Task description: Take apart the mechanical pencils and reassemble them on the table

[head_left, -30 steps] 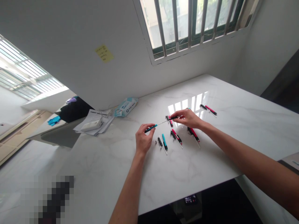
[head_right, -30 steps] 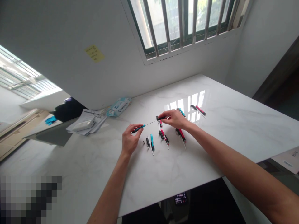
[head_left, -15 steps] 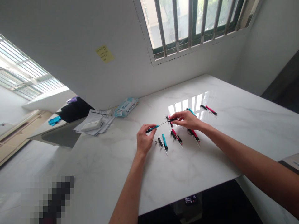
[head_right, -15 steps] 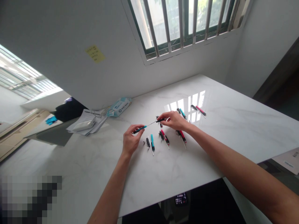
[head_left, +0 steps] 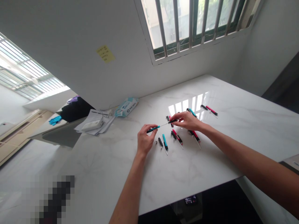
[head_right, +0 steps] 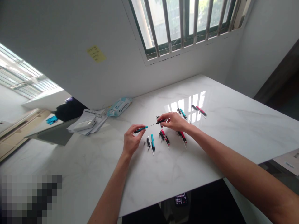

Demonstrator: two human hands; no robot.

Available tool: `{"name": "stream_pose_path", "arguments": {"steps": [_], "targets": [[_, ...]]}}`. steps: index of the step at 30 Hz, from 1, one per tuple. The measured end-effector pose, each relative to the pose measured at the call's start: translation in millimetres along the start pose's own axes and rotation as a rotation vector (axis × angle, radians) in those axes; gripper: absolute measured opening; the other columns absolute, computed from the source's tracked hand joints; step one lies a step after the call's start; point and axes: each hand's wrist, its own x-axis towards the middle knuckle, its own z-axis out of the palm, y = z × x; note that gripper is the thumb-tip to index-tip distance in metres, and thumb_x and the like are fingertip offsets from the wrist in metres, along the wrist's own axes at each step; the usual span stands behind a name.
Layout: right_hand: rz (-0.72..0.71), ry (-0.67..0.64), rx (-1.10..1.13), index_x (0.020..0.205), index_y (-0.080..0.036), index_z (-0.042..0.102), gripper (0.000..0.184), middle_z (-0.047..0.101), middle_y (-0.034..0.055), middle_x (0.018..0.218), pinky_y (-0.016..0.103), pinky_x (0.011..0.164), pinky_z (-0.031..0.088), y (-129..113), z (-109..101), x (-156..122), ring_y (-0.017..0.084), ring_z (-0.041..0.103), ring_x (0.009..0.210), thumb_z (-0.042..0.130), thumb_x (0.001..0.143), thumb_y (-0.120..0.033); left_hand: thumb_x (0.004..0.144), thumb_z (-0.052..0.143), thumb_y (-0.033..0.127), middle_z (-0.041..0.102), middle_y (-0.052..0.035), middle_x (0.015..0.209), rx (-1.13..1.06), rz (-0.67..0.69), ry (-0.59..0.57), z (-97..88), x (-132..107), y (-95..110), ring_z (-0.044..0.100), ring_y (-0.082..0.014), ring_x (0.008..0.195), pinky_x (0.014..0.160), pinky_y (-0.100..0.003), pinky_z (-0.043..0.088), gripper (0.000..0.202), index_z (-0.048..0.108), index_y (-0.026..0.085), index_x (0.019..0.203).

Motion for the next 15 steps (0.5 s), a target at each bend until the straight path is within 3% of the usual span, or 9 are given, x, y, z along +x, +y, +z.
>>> {"name": "stream_pose_path", "arguments": {"steps": [7, 15], "targets": [[-0.018, -0.065, 0.014, 0.105, -0.023, 0.074, 0.019, 0.079, 0.0048, 0.101, 0.038, 0.09, 0.058, 1, 12, -3, 0.021, 0.074, 0.098, 0.073, 0.087, -0.031, 0.092, 0.069, 0.027, 0.075, -0.0051, 0.103, -0.014, 0.06, -0.114, 7.4, -4, 9, 0.071, -0.0211, 0.098, 0.089, -0.035, 0.058, 0.013, 0.079, 0.027, 0.1], [-0.049, -0.097, 0.033, 0.099, -0.023, 0.07, 0.014, 0.075, 0.0024, 0.094, 0.035, 0.084, 0.056, 2, 14, -6, 0.019, 0.071, 0.09, 0.072, 0.088, -0.031, 0.091, 0.069, 0.023, 0.074, -0.0042, 0.101, -0.016, 0.056, -0.116, 7.6, -4, 12, 0.07, -0.0198, 0.095, 0.087, -0.034, 0.056, 0.013, 0.079, 0.026, 0.099]]}}
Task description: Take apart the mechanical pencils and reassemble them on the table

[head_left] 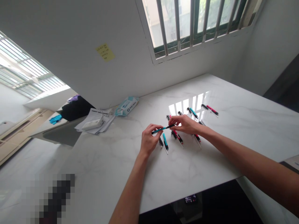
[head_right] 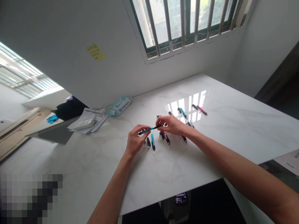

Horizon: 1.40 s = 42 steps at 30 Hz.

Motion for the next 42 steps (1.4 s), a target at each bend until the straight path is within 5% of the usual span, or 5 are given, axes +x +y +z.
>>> {"name": "stream_pose_path", "arguments": {"steps": [22, 28, 33, 36, 42], "targets": [[0.012, 0.08, -0.048, 0.097, -0.024, 0.082, 0.022, 0.079, 0.0039, 0.095, 0.034, 0.078, 0.053, -10, -3, 0, 0.018, 0.069, 0.082, 0.074, 0.088, -0.043, 0.089, 0.071, 0.023, 0.073, -0.0035, 0.099, -0.011, 0.02, -0.04, 0.1, 1, 2, 0.068, -0.0186, 0.089, 0.083, -0.033, 0.056, 0.013, 0.079, 0.027, 0.099], [0.103, 0.047, -0.193, 0.078, -0.02, 0.078, 0.044, 0.066, 0.0008, 0.064, 0.03, 0.057, 0.038, -13, -4, 0, 0.014, 0.054, 0.059, 0.063, 0.095, -0.058, 0.09, 0.071, 0.024, 0.073, -0.0045, 0.1, -0.011, 0.032, -0.039, 0.5, 1, 3, 0.069, -0.0194, 0.09, 0.084, -0.034, 0.057, 0.013, 0.079, 0.027, 0.1], [0.049, 0.024, -0.095, 0.107, -0.023, 0.077, 0.028, 0.075, 0.0031, 0.085, 0.031, 0.074, 0.052, -13, -8, -1, 0.018, 0.068, 0.078, 0.071, 0.089, -0.043, 0.091, 0.07, 0.024, 0.074, -0.0041, 0.101, -0.01, 0.018, -0.008, 1.0, 1, 3, 0.069, -0.0193, 0.093, 0.084, -0.033, 0.057, 0.013, 0.079, 0.027, 0.1], [0.0, 0.042, -0.047, 0.098, -0.022, 0.077, 0.017, 0.078, 0.0047, 0.095, 0.034, 0.084, 0.055, -11, -9, 0, 0.02, 0.071, 0.091, 0.07, 0.087, -0.033, 0.091, 0.071, 0.024, 0.074, -0.0041, 0.101, -0.022, 0.015, 0.007, 1.0, 1, 2, 0.07, -0.0196, 0.094, 0.085, -0.034, 0.057, 0.013, 0.079, 0.027, 0.1], [0.044, 0.054, 0.011, 0.091, -0.021, 0.078, 0.014, 0.079, 0.0046, 0.092, 0.033, 0.077, 0.056, -7, -6, 2, 0.02, 0.072, 0.083, 0.071, 0.086, -0.032, 0.09, 0.072, 0.024, 0.074, -0.003, 0.1, -0.032, 0.012, 0.005, 1.3, 1, 0, 0.07, -0.0185, 0.094, 0.085, -0.033, 0.057, 0.013, 0.079, 0.027, 0.1]]}}
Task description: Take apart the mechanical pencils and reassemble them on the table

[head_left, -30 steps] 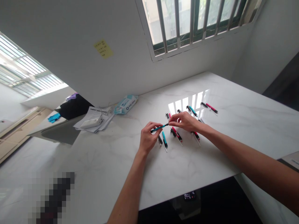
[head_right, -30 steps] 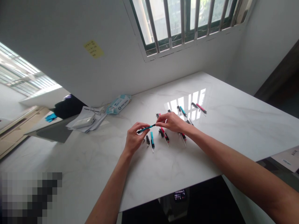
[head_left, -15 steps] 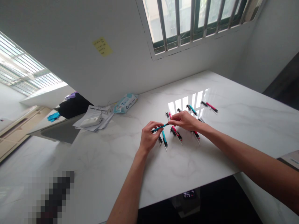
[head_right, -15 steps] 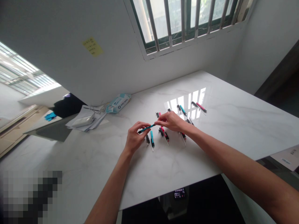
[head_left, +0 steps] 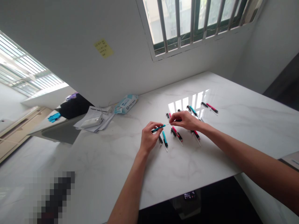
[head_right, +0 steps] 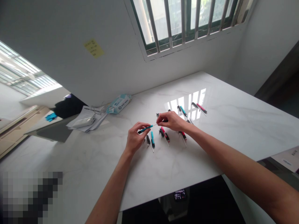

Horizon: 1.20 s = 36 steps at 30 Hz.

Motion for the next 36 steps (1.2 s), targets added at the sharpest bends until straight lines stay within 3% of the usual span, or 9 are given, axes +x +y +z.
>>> {"name": "stream_pose_path", "arguments": {"steps": [9, 16, 20, 25, 30, 36], "targets": [[0.055, -0.05, -0.01, 0.098, -0.024, 0.081, 0.018, 0.081, 0.0021, 0.092, 0.032, 0.079, 0.057, 3, 4, -2, 0.02, 0.075, 0.085, 0.078, 0.083, -0.035, 0.09, 0.072, 0.023, 0.074, -0.0044, 0.1, -0.013, -0.002, -0.067, 1.1, -1, 3, 0.07, -0.0188, 0.091, 0.084, -0.033, 0.059, 0.012, 0.079, 0.026, 0.098], [-0.087, -0.137, -0.422, 0.112, -0.031, 0.082, 0.024, 0.082, 0.0006, 0.09, 0.031, 0.074, 0.05, -27, 1, 1, 0.02, 0.074, 0.081, 0.073, 0.091, -0.023, 0.088, 0.074, 0.026, 0.077, -0.0045, 0.098, -0.004, -0.011, -0.101, 3.9, -2, 8, 0.07, -0.0191, 0.085, 0.082, -0.033, 0.056, 0.009, 0.079, 0.024, 0.096], [-0.181, -0.23, -0.579, 0.123, -0.03, 0.077, 0.032, 0.081, 0.0016, 0.091, 0.031, 0.069, 0.044, -54, -1, 14, 0.019, 0.071, 0.076, 0.071, 0.093, -0.019, 0.089, 0.075, 0.031, 0.079, -0.0034, 0.098, -0.01, -0.047, -0.063, -1.3, 0, 11, 0.07, -0.0195, 0.085, 0.085, -0.034, 0.054, 0.01, 0.08, 0.025, 0.096], [-0.206, -0.38, -0.648, 0.118, -0.026, 0.077, 0.036, 0.08, 0.0039, 0.098, 0.031, 0.067, 0.042, -81, -3, 40, 0.019, 0.07, 0.079, 0.079, 0.084, -0.015, 0.09, 0.075, 0.041, 0.08, -0.0042, 0.101, -0.073, -0.114, -0.018, -6.9, 1, 7, 0.07, -0.0205, 0.089, 0.088, -0.035, 0.051, 0.019, 0.081, 0.025, 0.099], [-0.257, -0.268, -0.536, 0.125, -0.025, 0.075, 0.044, 0.077, 0.0075, 0.12, 0.034, 0.082, 0.049, -113, -22, 59, 0.023, 0.071, 0.101, 0.083, 0.083, -0.032, 0.088, 0.075, 0.042, 0.08, -0.006, 0.097, -0.23, -0.198, 0.071, -8.2, 1, -3, 0.071, -0.0196, 0.088, 0.088, -0.033, 0.052, 0.023, 0.081, 0.022, 0.1], [-0.077, -0.301, -0.514, 0.111, -0.022, 0.08, 0.028, 0.079, 0.0051, 0.091, 0.031, 0.071, 0.049, -115, -31, 67, 0.018, 0.071, 0.079, 0.079, 0.084, -0.03, 0.085, 0.078, 0.038, 0.078, -0.0063, 0.096, -0.342, -0.283, 0.195, -12.4, 2, -12, 0.07, -0.0178, 0.084, 0.087, -0.032, 0.054, 0.024, 0.078, 0.02, 0.101]]}}
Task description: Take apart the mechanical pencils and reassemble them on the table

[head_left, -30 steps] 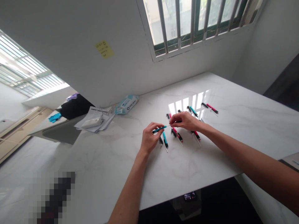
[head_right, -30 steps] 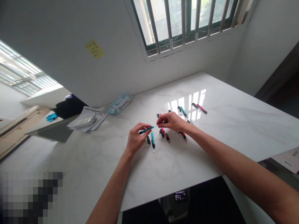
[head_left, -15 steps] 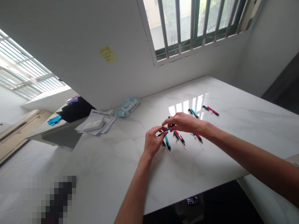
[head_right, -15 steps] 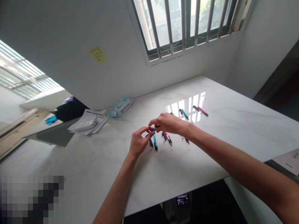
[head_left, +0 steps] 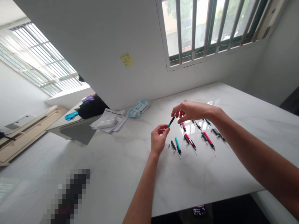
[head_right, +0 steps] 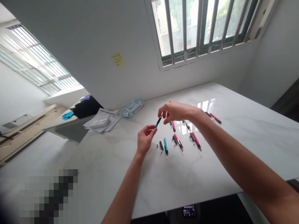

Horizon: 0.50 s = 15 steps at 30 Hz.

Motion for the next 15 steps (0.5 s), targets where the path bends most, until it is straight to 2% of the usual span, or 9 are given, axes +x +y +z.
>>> {"name": "stream_pose_path", "arguments": {"steps": [4, 11, 13, 15], "targets": [[0.004, 0.051, -0.001, 0.103, -0.022, 0.08, 0.016, 0.077, 0.0032, 0.082, 0.028, 0.066, 0.045, 4, 11, 8, 0.016, 0.068, 0.072, 0.072, 0.09, -0.026, 0.086, 0.077, 0.039, 0.078, -0.0062, 0.097, 0.051, 0.018, 0.005, -1.8, 0, 1, 0.068, -0.0172, 0.083, 0.086, -0.032, 0.054, 0.023, 0.079, 0.021, 0.101], [-0.01, 0.063, 0.062, 0.103, -0.022, 0.078, 0.016, 0.078, 0.003, 0.084, 0.028, 0.067, 0.048, 11, 14, 12, 0.016, 0.07, 0.075, 0.073, 0.089, -0.028, 0.085, 0.078, 0.039, 0.077, -0.0052, 0.096, 0.03, 0.024, 0.003, -0.5, 0, -1, 0.067, -0.0164, 0.082, 0.086, -0.031, 0.053, 0.022, 0.079, 0.022, 0.099], [0.008, 0.05, 0.057, 0.098, -0.021, 0.077, 0.015, 0.077, 0.0032, 0.082, 0.028, 0.065, 0.046, 12, 15, 12, 0.016, 0.069, 0.072, 0.075, 0.089, -0.032, 0.084, 0.08, 0.039, 0.077, -0.0051, 0.096, 0.027, 0.025, 0.012, -0.9, 2, -4, 0.067, -0.0162, 0.081, 0.084, -0.031, 0.053, 0.023, 0.079, 0.022, 0.099], [0.033, 0.037, 0.008, 0.086, -0.02, 0.077, 0.022, 0.075, 0.0042, 0.077, 0.03, 0.062, 0.043, 12, 16, 13, 0.016, 0.066, 0.067, 0.074, 0.09, -0.041, 0.083, 0.081, 0.04, 0.077, -0.005, 0.095, 0.036, 0.03, 0.024, -1.4, 3, -6, 0.067, -0.0162, 0.08, 0.083, -0.03, 0.053, 0.024, 0.079, 0.022, 0.099]]}}
